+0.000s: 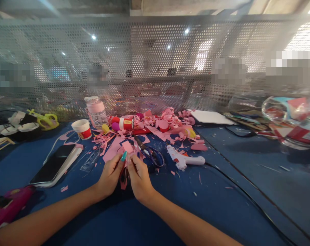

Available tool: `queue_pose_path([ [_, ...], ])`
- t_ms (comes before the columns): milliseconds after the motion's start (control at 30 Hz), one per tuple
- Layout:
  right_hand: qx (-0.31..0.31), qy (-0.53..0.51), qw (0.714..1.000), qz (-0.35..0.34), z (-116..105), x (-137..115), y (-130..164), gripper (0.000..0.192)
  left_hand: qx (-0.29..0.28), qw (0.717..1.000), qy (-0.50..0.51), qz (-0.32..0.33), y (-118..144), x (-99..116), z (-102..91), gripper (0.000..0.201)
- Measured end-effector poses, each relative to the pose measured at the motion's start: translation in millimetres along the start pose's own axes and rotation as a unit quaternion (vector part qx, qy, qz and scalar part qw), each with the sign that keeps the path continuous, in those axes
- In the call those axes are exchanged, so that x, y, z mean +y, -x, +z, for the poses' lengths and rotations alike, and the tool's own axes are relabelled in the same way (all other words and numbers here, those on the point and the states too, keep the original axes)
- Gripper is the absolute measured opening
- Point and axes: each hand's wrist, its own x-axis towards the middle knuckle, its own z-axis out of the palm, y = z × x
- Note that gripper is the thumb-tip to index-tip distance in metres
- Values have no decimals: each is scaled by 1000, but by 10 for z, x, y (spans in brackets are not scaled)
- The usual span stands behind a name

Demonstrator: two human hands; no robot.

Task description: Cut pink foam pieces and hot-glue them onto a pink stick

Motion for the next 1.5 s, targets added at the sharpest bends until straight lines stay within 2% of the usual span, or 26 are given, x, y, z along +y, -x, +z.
queue_pose_path([
  [100, -16, -67, 996, 52, 12, -27, -17, 30, 7, 1000, 0, 7, 6, -12, -3, 27],
  [167, -6, -57, 997, 55, 3, -39, -25, 30, 16, 1000, -2, 9, 6, -20, -4, 27],
  [267, 64, 49, 997, -15, -47, -40, -20, 29, 45, 999, -19, 2, -5, -37, -3, 27],
  [333, 89, 157, 981, -75, -91, -42, -7, 29, 63, 997, -36, -9, -16, -49, -3, 26],
  [467, 40, 343, 923, -169, -135, -72, 10, 28, 59, 996, -65, -23, -24, -59, -6, 26],
  [533, 24, 385, 903, -187, -131, -87, 5, 28, 50, 995, -81, -15, -17, -59, -7, 26],
  [600, 11, 400, 897, -187, -123, -91, -5, 28, 42, 995, -93, -2, -8, -63, -6, 26],
  [767, -12, 384, 906, -176, -120, -82, -27, 29, 24, 995, -94, 14, 3, -98, 6, 24],
  [1000, -50, 258, 961, -85, -116, -44, -42, 32, 7, 996, -79, 31, 10, -87, -7, 23],
  [1133, -57, 203, 977, -44, -95, -14, -33, 33, -8, 997, -73, 40, 19, -74, -7, 23],
  [1200, -41, 206, 977, -50, -84, -10, -27, 33, 8, 997, -73, 35, 28, -71, 3, 23],
  [1267, -13, 215, 974, -61, -81, -12, -25, 31, 53, 995, -77, 38, 40, -67, 11, 21],
  [1333, 24, 231, 970, -72, -88, -15, -30, 30, 123, 984, -102, 84, 53, -63, 11, 16],
  [1400, 59, 241, 965, -83, -103, -18, -37, 29, 181, 956, -152, 173, 67, -60, 0, 10],
  [1467, 88, 237, 963, -93, -118, -23, -42, 28, 176, 929, -200, 256, 82, -57, -15, 8],
  [1500, 98, 231, 963, -98, -123, -25, -41, 27, 138, 926, -216, 277, 88, -54, -21, 5],
])
